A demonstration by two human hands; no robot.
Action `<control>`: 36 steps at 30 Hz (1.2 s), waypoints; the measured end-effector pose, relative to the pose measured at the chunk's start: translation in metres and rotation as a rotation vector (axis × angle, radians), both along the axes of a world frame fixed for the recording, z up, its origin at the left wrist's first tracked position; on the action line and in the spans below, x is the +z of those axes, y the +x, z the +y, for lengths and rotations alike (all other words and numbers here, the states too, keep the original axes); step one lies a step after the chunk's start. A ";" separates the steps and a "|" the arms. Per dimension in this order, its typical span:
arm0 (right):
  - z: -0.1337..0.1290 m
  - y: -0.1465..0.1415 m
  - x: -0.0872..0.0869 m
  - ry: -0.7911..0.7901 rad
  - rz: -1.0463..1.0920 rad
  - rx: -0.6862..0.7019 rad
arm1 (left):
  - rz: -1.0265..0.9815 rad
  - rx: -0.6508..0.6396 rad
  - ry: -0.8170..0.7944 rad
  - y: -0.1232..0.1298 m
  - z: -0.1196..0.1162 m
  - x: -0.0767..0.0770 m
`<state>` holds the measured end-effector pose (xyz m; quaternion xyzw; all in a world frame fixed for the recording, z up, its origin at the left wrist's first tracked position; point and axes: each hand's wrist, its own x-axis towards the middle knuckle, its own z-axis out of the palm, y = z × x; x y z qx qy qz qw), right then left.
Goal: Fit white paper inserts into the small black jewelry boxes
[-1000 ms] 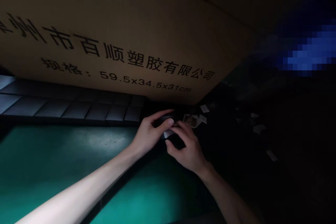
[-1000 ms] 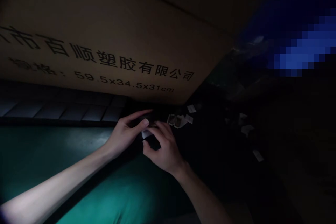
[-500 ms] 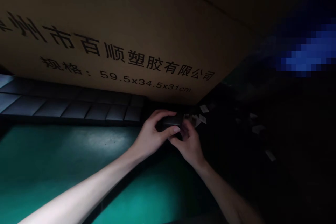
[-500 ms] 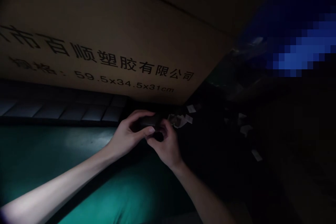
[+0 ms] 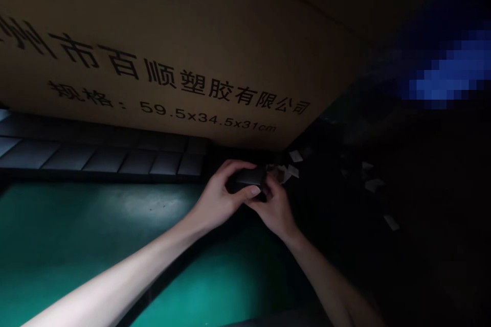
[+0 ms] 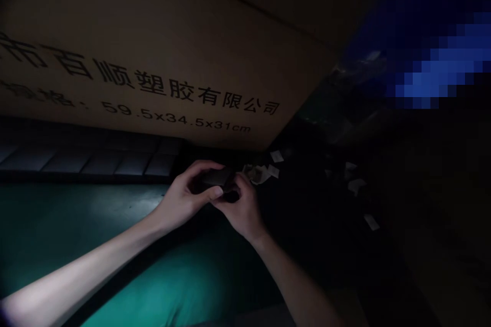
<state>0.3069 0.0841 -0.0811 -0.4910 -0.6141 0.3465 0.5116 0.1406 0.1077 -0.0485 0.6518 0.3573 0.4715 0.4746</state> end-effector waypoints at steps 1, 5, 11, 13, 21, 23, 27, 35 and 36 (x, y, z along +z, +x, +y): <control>0.001 0.001 0.001 0.017 -0.043 -0.008 | 0.004 0.001 0.004 0.000 0.000 0.000; 0.002 0.008 0.007 0.067 -0.243 -0.011 | 0.030 -0.008 0.032 0.000 -0.001 0.000; 0.001 0.010 0.005 0.013 -0.127 0.050 | 0.038 -0.029 0.081 0.000 0.000 -0.002; 0.002 0.009 0.004 0.010 -0.162 0.034 | 0.053 -0.025 0.100 0.000 0.000 -0.004; 0.002 0.004 0.003 0.013 -0.094 0.020 | 0.040 -0.005 0.104 0.002 0.000 -0.002; 0.000 -0.001 0.003 0.068 -0.110 -0.039 | 0.025 0.006 0.068 0.001 0.001 0.000; -0.001 -0.005 0.006 -0.033 0.058 0.008 | -0.029 -0.013 -0.096 -0.004 0.006 0.001; 0.000 0.004 0.017 -0.401 0.499 0.314 | -0.241 -0.057 -0.197 -0.012 0.016 -0.003; 0.000 0.003 0.017 -0.428 0.509 0.313 | -0.222 -0.083 -0.204 -0.013 0.015 -0.002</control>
